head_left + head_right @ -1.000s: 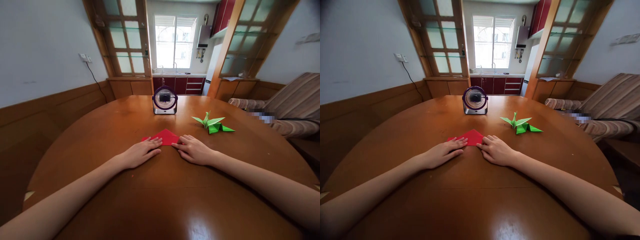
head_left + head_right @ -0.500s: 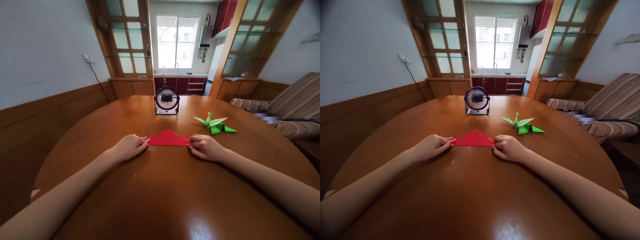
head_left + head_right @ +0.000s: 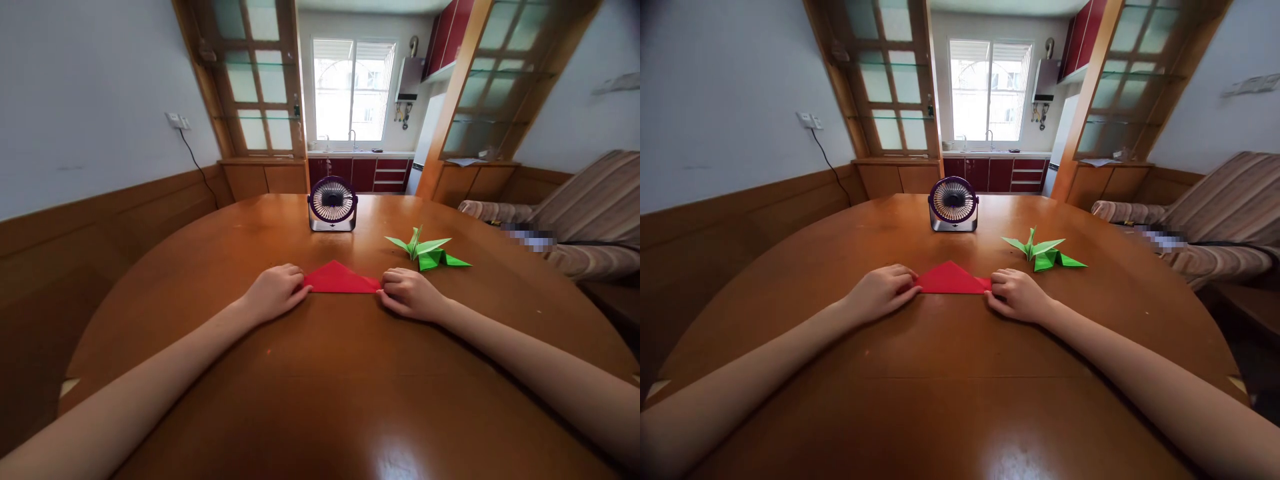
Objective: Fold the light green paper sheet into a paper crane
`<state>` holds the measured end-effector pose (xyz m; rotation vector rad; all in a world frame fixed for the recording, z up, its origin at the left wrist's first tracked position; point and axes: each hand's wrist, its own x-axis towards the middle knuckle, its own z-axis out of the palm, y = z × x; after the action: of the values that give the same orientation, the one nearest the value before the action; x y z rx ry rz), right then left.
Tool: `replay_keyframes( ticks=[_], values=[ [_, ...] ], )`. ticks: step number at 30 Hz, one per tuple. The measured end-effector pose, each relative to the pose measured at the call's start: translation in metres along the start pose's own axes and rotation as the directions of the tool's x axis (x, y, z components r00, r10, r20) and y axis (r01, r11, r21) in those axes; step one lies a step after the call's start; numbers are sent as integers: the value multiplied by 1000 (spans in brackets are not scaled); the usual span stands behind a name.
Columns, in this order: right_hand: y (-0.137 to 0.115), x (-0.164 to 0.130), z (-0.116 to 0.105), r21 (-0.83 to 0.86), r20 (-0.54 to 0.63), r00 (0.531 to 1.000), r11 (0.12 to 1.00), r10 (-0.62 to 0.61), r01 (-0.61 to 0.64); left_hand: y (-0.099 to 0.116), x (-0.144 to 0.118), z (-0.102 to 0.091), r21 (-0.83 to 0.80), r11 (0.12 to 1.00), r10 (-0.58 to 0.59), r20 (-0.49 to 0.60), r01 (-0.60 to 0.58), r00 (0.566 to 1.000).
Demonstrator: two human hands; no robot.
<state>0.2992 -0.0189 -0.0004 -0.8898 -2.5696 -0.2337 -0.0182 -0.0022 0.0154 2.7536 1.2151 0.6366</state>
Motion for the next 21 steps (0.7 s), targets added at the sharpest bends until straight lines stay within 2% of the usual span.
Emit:
replay_keyframes(
  ticks=[3,6,9,12,15,18,21],
  values=[
    [0,3,4,17,-27,998,999,52,-52,10,9,12,24,993,116,48,-117,992],
    [0,6,7,60,-48,989,989,140,-137,12,18,19,-2,994,112,49,-113,992],
    [0,7,9,107,-42,976,972,215,-209,9,26,23,-7,1000,-18,-12,18,1000],
    [2,8,9,164,-26,964,952,265,-258,4,32,26,-17,985,-174,-32,173,984],
    [3,8,9,202,-25,959,941,283,-272,-2,35,27,-172,952,-252,19,252,967],
    [4,7,9,213,-19,963,942,268,-258,-8,37,25,-370,861,-334,106,349,937],
    [3,7,10,209,-7,967,946,253,-246,-13,38,23,-420,802,-391,167,425,905]
  ],
)
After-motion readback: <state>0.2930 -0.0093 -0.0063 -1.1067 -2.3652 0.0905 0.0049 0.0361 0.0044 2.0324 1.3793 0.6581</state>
